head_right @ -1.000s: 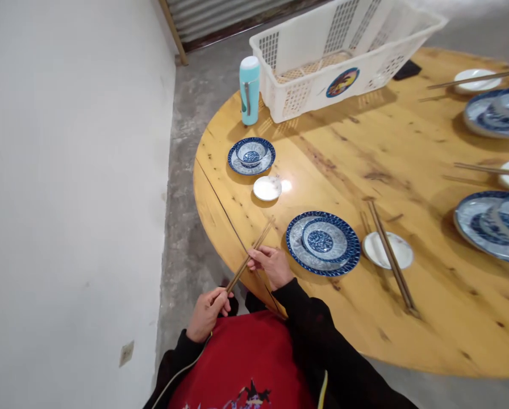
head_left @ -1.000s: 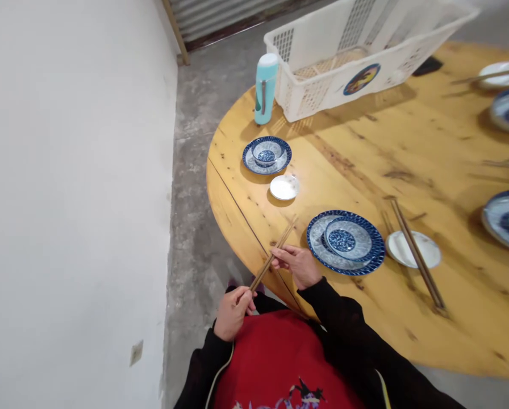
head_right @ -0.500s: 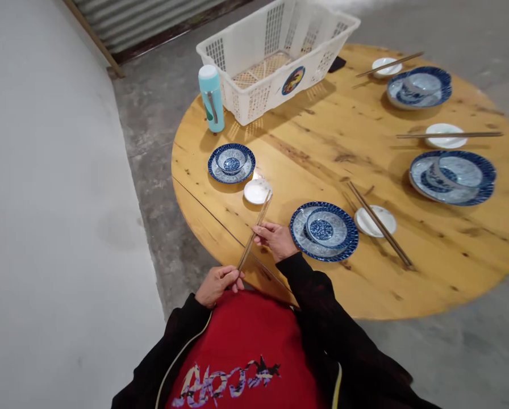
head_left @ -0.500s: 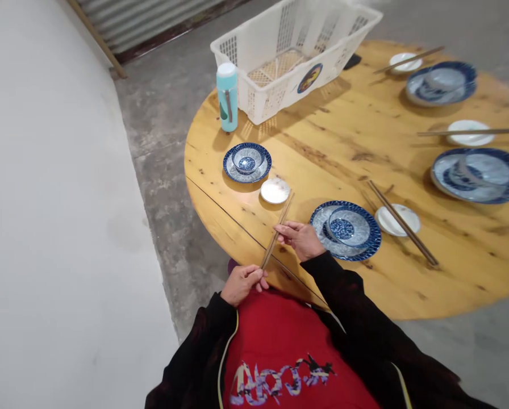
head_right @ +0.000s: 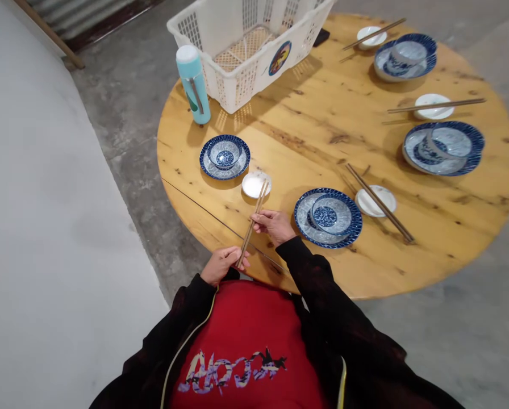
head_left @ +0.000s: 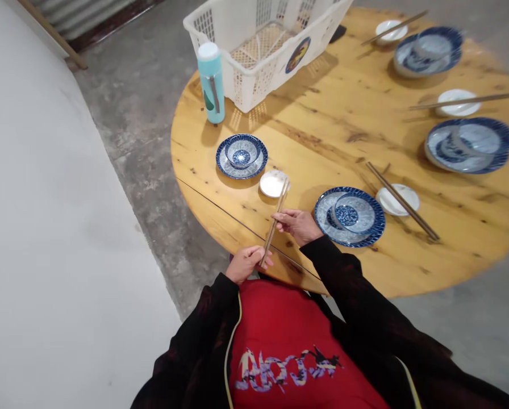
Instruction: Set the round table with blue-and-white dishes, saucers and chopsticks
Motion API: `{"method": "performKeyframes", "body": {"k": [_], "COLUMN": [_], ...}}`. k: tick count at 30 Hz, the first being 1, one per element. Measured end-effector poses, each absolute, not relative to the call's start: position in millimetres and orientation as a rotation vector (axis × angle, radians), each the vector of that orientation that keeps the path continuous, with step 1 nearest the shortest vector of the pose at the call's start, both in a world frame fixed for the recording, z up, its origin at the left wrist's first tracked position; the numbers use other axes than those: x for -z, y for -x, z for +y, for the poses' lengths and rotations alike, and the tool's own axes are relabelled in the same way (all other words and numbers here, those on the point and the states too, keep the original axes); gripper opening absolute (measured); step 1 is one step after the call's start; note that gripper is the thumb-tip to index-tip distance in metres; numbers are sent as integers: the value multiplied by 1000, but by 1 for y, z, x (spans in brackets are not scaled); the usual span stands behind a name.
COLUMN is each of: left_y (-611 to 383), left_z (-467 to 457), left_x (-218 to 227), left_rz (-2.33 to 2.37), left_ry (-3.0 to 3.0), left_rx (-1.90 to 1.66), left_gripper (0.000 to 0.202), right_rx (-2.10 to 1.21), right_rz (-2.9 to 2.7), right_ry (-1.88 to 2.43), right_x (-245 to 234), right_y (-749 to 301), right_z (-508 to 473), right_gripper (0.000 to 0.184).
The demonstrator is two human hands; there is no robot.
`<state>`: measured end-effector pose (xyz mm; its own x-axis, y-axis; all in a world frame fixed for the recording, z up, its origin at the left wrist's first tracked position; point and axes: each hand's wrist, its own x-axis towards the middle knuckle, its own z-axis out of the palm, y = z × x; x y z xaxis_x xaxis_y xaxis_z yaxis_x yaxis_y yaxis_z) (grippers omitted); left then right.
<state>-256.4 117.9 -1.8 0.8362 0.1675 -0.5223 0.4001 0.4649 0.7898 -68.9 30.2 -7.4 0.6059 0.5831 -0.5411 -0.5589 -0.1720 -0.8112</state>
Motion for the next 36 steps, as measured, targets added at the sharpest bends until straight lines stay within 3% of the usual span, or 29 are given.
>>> {"method": "performKeyframes", "body": {"k": [30, 36], "left_y": [213, 198], "left_z": [121, 127], "left_x": [13, 21], "left_rz": [687, 721], "left_ry": [-1245, -1273], "left_rx": [160, 146], "left_gripper": [31, 27], "right_rx": [-1065, -1019], "right_rz": [-99, -113], "right_ry": [1472, 1606], "right_x": [28, 25], "right_y": [14, -9], "right_z": [49, 63], "right_gripper": [45, 37]}}
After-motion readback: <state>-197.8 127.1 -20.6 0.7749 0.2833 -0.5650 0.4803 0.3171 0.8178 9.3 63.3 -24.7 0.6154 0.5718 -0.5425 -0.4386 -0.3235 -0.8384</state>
